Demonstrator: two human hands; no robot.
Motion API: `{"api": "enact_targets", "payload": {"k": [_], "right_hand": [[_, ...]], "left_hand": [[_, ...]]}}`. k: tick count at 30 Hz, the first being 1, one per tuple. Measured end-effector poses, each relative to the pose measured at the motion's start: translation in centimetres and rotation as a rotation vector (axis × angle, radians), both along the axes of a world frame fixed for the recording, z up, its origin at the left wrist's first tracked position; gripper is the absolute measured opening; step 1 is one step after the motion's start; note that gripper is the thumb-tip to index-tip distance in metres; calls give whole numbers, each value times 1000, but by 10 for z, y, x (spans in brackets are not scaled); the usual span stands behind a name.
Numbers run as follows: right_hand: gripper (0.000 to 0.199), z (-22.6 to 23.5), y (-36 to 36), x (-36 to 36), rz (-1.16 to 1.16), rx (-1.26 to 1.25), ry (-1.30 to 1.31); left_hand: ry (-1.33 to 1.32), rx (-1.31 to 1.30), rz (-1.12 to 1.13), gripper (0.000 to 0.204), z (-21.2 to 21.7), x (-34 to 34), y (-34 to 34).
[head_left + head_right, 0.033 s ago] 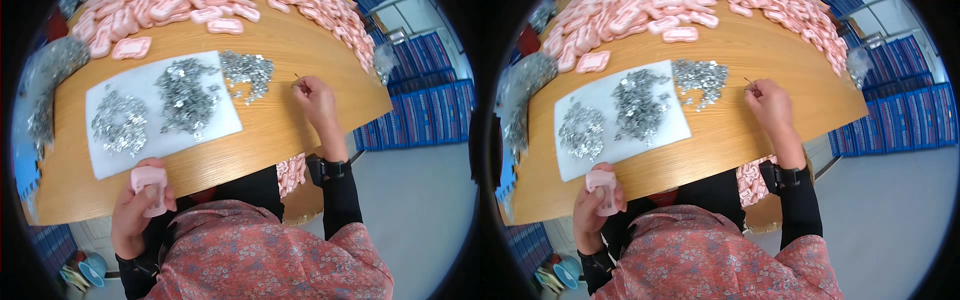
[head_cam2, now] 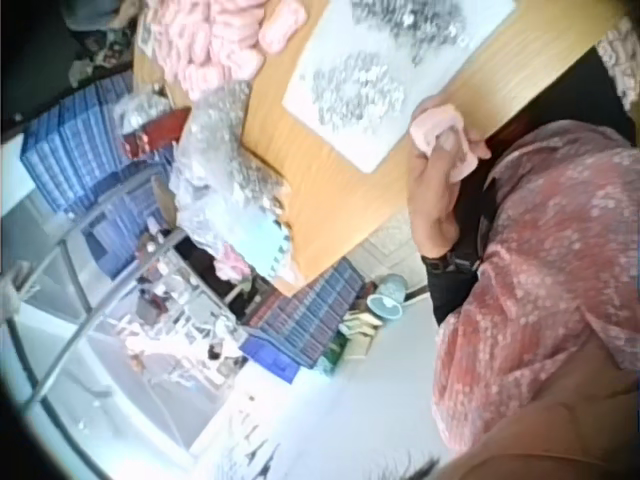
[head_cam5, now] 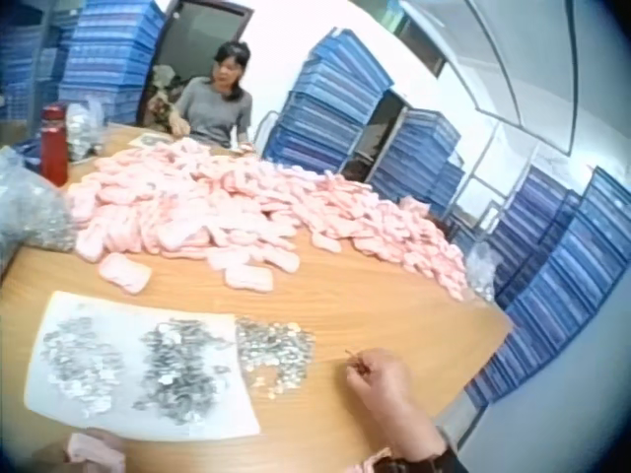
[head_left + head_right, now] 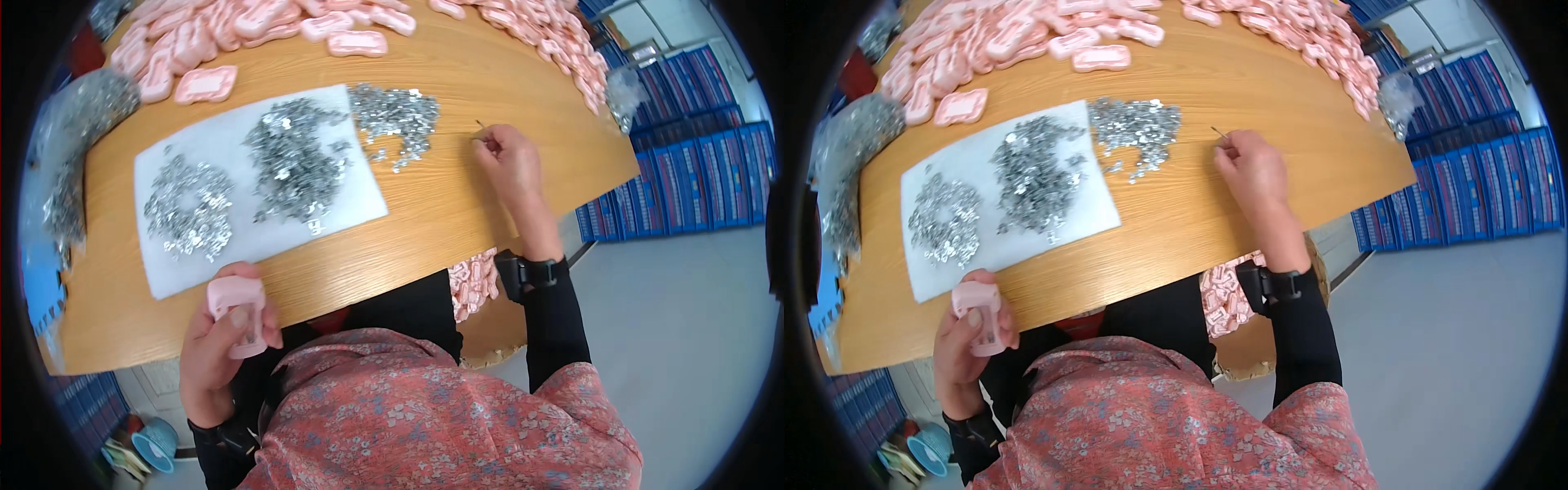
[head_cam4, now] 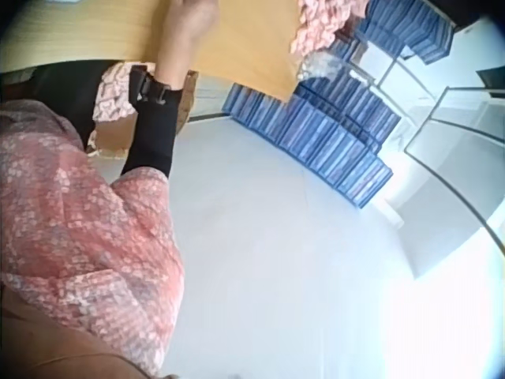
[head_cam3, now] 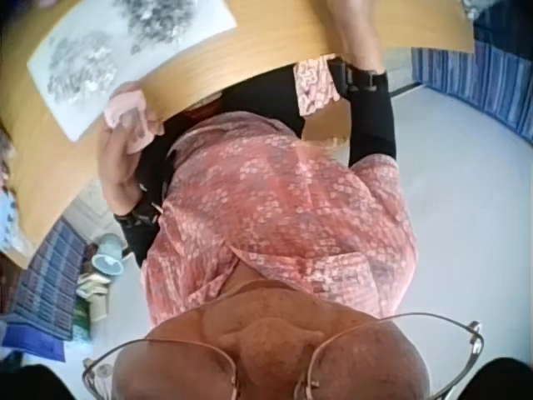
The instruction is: The person sits at a table and uses a small metal tool to insert tiny metal pieces into pink plastic housings. They repeatedly pick up a housing, insert a metal component, and place the housing back on the table. The workspace contains piles of pink plastic parts and metal components.
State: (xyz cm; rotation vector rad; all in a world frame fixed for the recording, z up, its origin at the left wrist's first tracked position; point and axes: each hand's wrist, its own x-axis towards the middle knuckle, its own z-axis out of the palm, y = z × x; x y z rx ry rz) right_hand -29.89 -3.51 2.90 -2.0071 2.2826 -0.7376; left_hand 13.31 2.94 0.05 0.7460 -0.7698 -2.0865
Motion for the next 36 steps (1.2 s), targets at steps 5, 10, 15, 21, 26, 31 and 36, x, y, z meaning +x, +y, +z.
{"api": "enact_targets", "payload": {"k": [5,10,15,21,26,31,36], "right_hand": [[13,-19,14,-23,40,-31,-110],[18,-14,24,-29,-91,88,-54],[24,-20,24,-22,36,8,219],[22,-19,14,-25,-36,32,235],[19,-21,16,-20,-2,-28,208],[16,-18,9,-19,-35,5,246],[17,-17,0,-22,-89,55,321]], "left_hand": [[-68,10,59,59,1,-6,1],[-92,6,74,58,0,-7,2],[-123,12,73,58,0,-9,0],[-135,7,84,57,0,-10,0],[-128,-6,91,57,0,-11,0],[-133,13,87,57,0,-11,0],[-118,9,86,56,0,-11,0]]}}
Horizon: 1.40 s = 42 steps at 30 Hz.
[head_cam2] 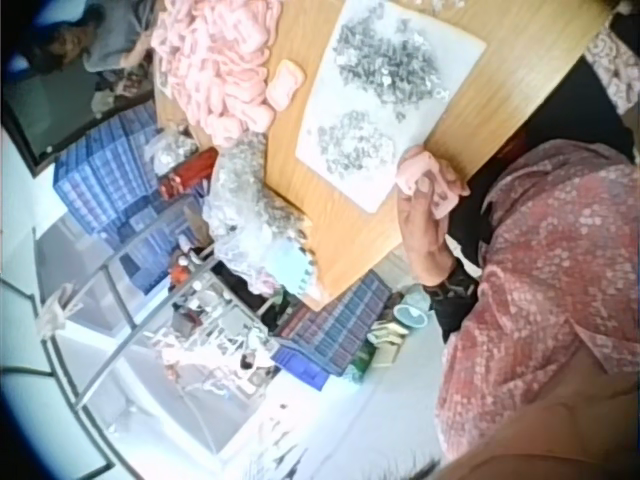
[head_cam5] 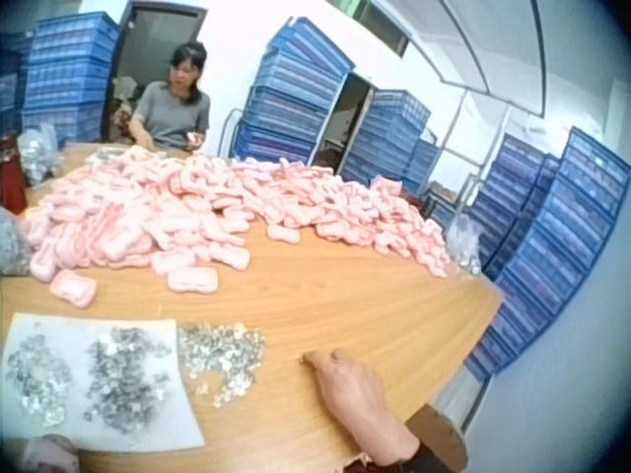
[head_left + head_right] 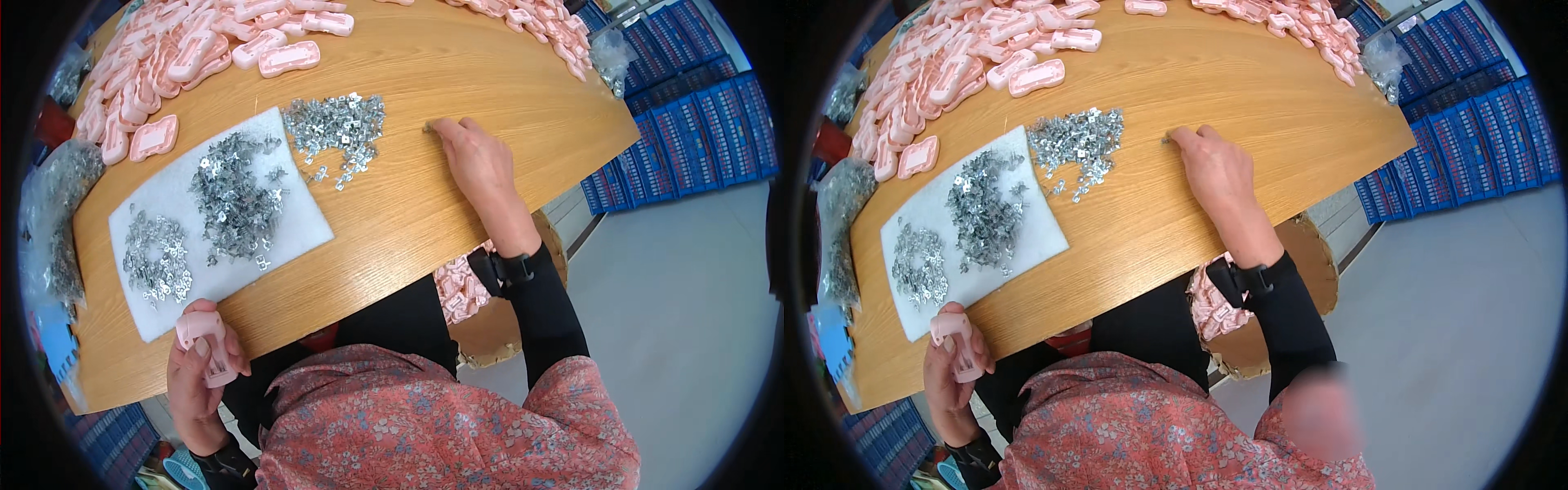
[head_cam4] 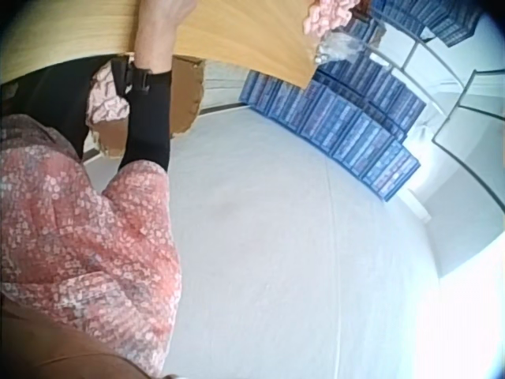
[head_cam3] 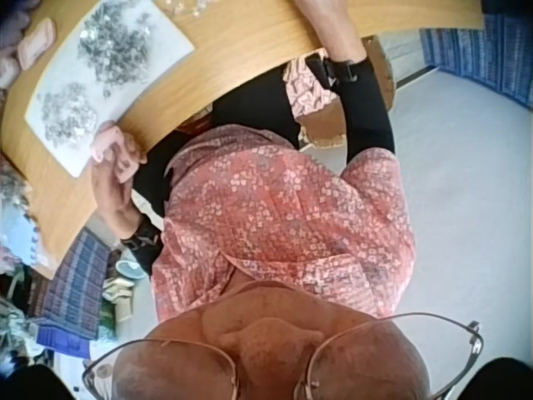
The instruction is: The person sits at a table and uses a small metal tool to insert tiny metal pieces into pink plastic housings. They repeatedly pick up a housing, insert a metal component, and place the housing back on the table. The workspace contains piles of pink plastic parts and metal components.
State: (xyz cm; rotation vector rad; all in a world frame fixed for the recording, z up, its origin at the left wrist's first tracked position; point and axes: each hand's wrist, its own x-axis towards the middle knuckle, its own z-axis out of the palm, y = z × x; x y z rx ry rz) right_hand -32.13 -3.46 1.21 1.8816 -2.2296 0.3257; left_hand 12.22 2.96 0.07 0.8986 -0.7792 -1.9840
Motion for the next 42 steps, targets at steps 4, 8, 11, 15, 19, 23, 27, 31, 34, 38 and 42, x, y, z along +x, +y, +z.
{"api": "enact_targets", "payload": {"k": [4,8,11,15,19,23,27,31,34,38,42], "right_hand": [[18,-2,-9,-7,14,-17,-134],[20,-4,-16,-10,78,-47,-347],[20,-4,-23,-9,135,3,-376],[14,4,-28,-3,120,70,-576],[16,7,-20,-9,219,71,-296],[25,7,19,-5,357,26,-232],[40,34,70,19,385,201,-402],[38,28,101,37,502,152,-300],[30,14,120,43,661,104,-287],[19,3,137,52,616,-21,-293],[12,47,113,43,370,-210,-395]], "left_hand": [[4,-2,11,56,1,-1,0],[14,-8,11,56,0,-1,0],[17,10,11,56,0,0,-1],[16,8,11,57,1,1,-1],[28,6,20,57,1,1,1],[14,-3,18,58,1,2,1],[31,-26,1,57,-3,2,2],[18,-31,-6,56,-2,2,2],[12,-38,3,56,-1,2,2],[-10,-36,17,56,1,0,2],[-17,-34,30,56,4,-2,3]]}}
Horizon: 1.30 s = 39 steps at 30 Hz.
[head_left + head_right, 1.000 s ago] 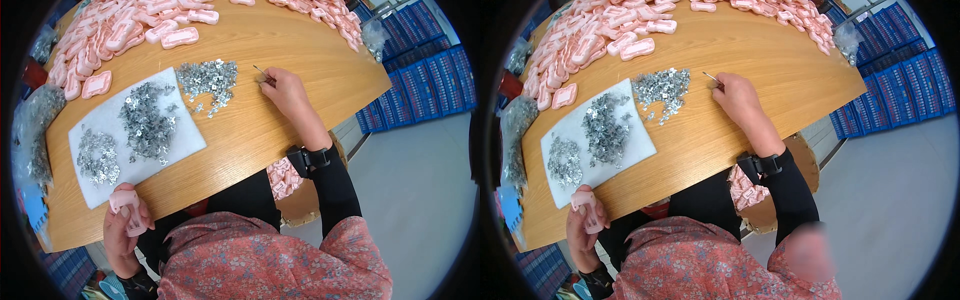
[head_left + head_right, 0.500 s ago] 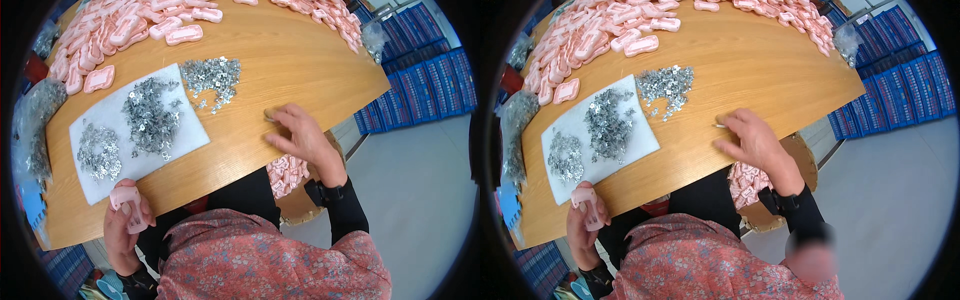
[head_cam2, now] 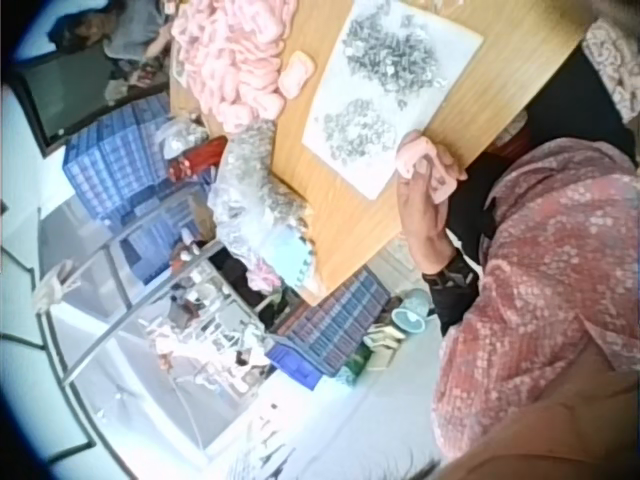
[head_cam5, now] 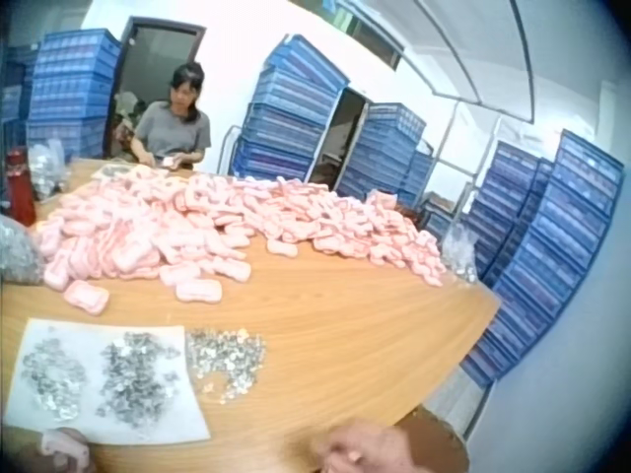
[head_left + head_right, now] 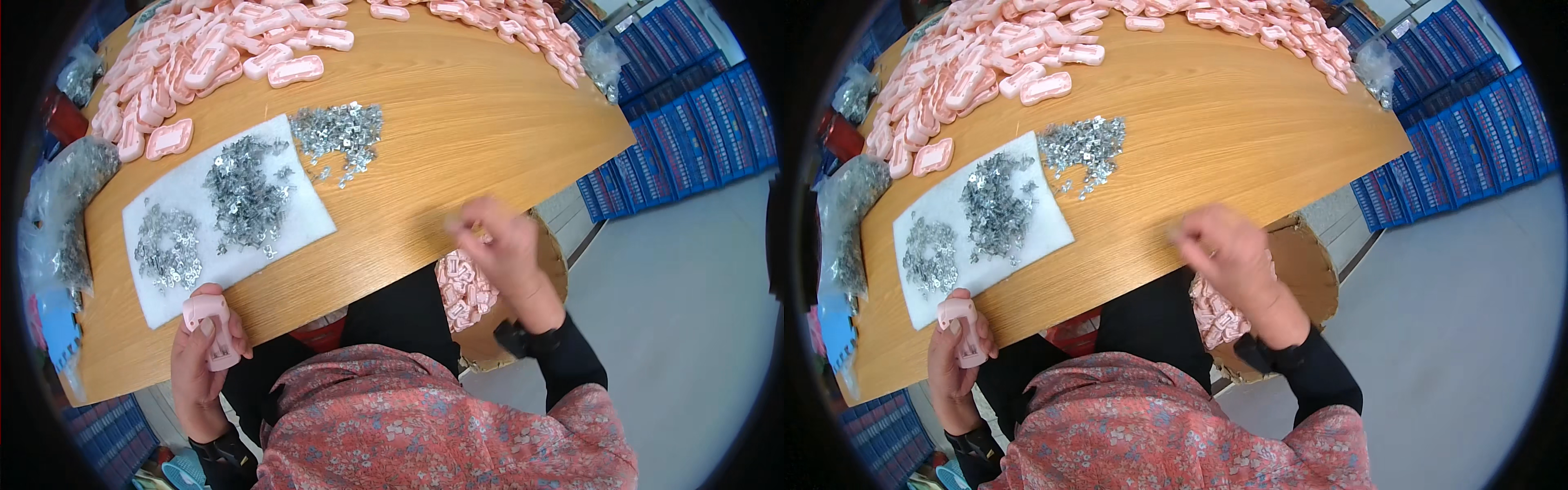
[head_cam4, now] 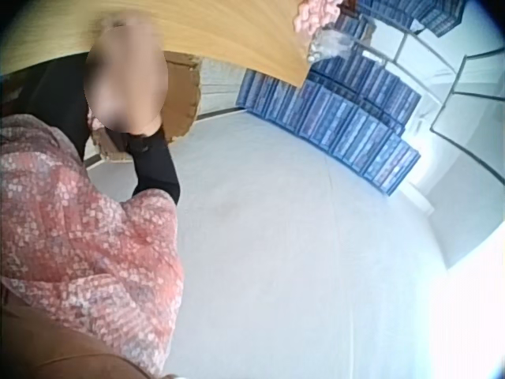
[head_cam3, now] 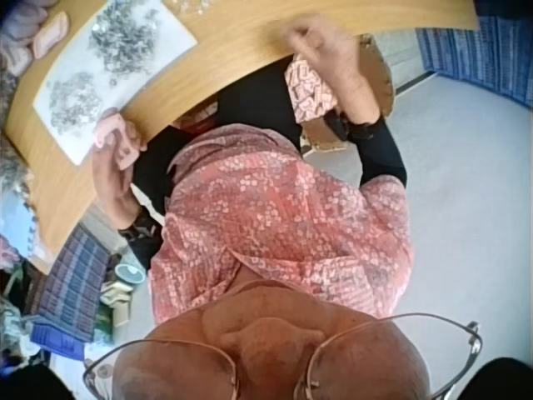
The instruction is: The person sits at a table and uses a small metal tool to insert tiny metal pieces into pink plastic housings. They repeatedly pick up a housing, insert a metal component, and place the housing back on the table. The workspace contains piles of pink plastic parts and metal components.
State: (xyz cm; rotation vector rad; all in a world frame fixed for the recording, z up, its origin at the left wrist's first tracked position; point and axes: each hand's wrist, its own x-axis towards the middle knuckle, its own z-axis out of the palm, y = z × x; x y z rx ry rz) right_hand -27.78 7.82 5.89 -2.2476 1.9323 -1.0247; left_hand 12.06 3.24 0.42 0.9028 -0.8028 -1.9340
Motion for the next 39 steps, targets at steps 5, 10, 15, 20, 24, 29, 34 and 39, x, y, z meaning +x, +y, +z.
{"api": "enact_targets", "payload": {"k": [5,10,15,20,24,29,34,39], "right_hand": [[12,62,-49,-13,-155,-150,-387],[12,-24,-98,-78,-252,334,-215],[11,-45,-106,-93,-248,428,-467],[15,-48,-121,-103,-224,429,-420],[19,-31,-153,-100,-229,402,-276],[26,-12,-225,-105,-160,262,-55],[39,-16,-324,-114,-24,195,360],[42,-38,-398,-115,-51,195,427]], "left_hand": [[-45,-9,0,57,-1,0,2],[-8,-12,-10,57,-1,1,0],[-41,-21,5,56,-6,4,3],[-34,7,-2,58,-6,5,0],[2,13,-14,58,-3,5,-2],[117,69,-45,52,-5,8,-7],[212,151,-12,52,-13,17,-6],[252,186,5,53,-13,18,-8]]}}
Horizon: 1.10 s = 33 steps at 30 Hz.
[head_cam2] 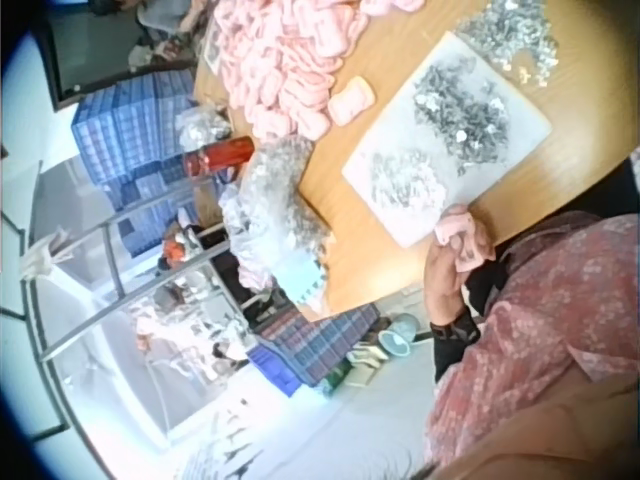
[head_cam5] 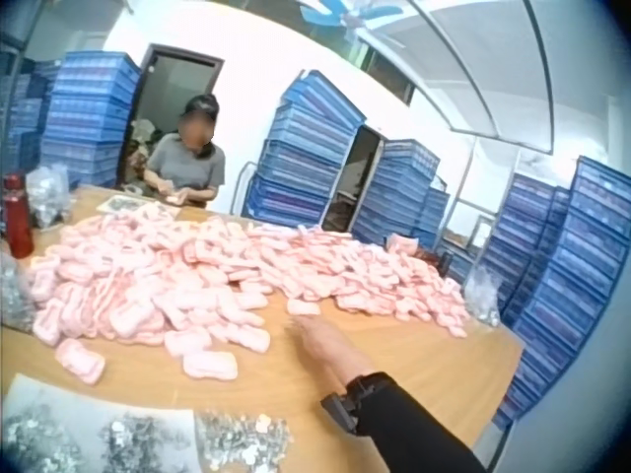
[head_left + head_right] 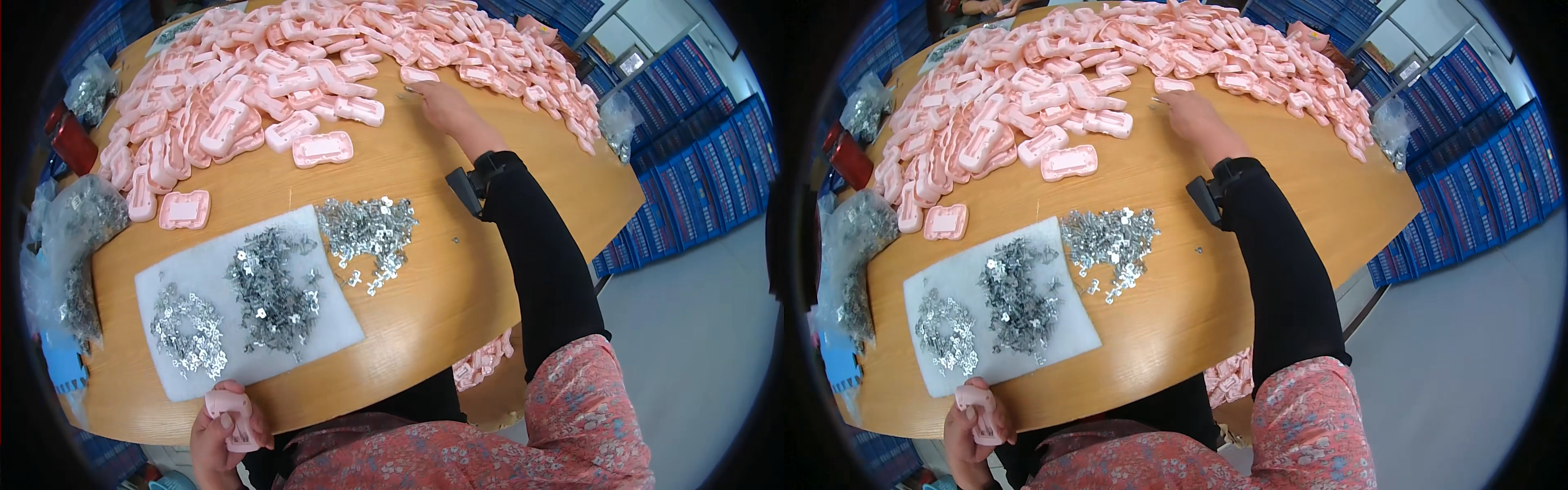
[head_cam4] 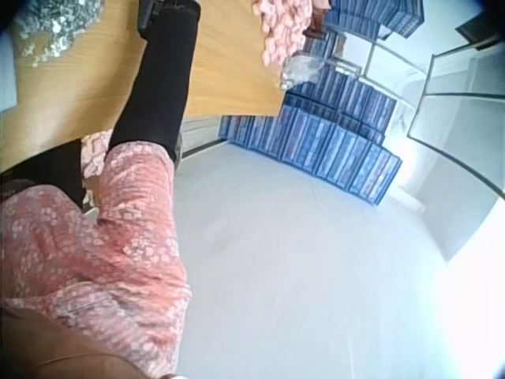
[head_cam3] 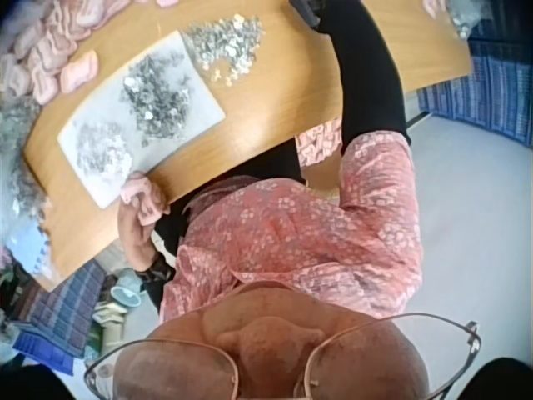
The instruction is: The person sits at a table and uses a small metal tool to insert tiny metal pieces into pink plastic housings. They repeatedly pick up a housing, insert a metal component, and place the housing back on the table. The workspace contains piles of pink plastic parts and metal components.
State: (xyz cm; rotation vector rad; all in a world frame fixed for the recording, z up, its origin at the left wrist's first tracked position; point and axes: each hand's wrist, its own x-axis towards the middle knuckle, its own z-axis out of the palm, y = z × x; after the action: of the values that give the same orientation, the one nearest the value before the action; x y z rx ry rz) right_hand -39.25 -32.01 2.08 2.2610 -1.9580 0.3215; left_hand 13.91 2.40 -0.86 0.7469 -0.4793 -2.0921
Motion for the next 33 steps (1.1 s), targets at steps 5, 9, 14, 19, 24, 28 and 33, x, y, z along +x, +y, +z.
{"api": "enact_targets", "payload": {"k": [5,9,14,19,24,28,33], "right_hand": [[43,-21,-16,0,15,88,16],[44,-10,26,-7,37,174,28],[41,29,117,7,67,379,44],[34,55,147,-1,36,555,-139],[28,63,158,18,-19,483,-269],[25,53,180,34,46,347,-285],[31,23,207,35,261,225,-161]], "left_hand": [[-6,15,34,52,3,-3,1],[-27,20,20,52,5,-4,-2],[-25,-7,21,52,3,-4,-2],[-42,-39,-22,54,4,-3,-5],[-90,-57,11,52,0,-5,1],[-96,-87,-15,52,-3,-1,1],[-108,-96,-40,53,-5,1,1]]}}
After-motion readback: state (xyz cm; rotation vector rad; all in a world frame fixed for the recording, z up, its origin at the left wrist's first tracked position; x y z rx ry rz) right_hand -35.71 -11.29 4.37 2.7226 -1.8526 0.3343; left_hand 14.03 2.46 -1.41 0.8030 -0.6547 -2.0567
